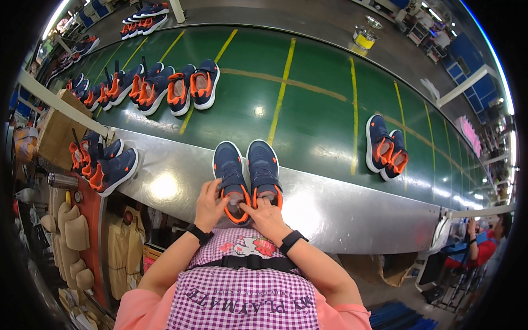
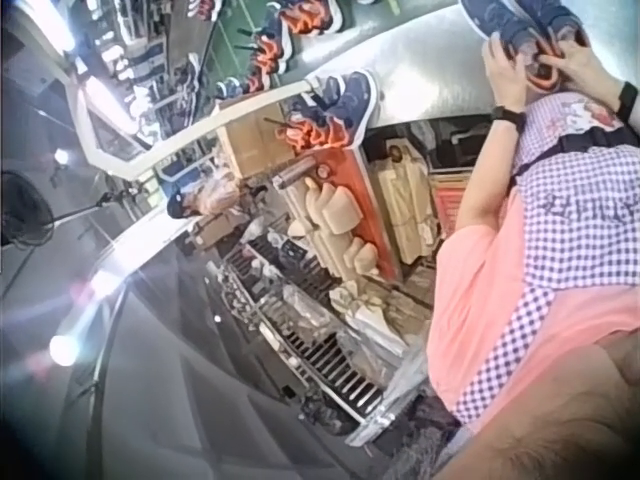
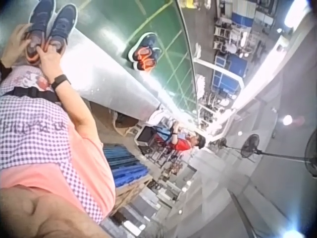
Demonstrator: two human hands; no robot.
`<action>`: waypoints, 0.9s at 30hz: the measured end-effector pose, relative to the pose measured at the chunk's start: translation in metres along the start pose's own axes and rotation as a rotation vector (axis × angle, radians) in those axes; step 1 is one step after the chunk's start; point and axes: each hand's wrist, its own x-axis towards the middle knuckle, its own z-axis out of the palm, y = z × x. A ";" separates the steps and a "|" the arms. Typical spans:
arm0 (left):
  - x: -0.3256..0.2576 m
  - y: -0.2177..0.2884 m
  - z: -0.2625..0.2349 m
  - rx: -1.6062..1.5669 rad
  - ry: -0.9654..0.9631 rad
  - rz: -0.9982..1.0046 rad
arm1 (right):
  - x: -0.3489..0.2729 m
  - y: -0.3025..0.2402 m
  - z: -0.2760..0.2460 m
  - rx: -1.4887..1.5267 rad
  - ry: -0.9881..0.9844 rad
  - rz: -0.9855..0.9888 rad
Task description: Inspecting and adjusting shoes on a production line.
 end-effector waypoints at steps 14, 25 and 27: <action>-0.004 -0.012 0.003 -0.017 0.068 -0.197 | 0.011 0.013 -0.006 0.047 -0.015 -0.030; -0.024 -0.080 -0.023 0.591 -0.237 -0.304 | 0.033 0.174 -0.082 -0.189 0.265 0.349; -0.015 -0.074 -0.022 0.698 -0.291 -0.377 | 0.042 0.192 -0.089 -0.182 0.278 0.402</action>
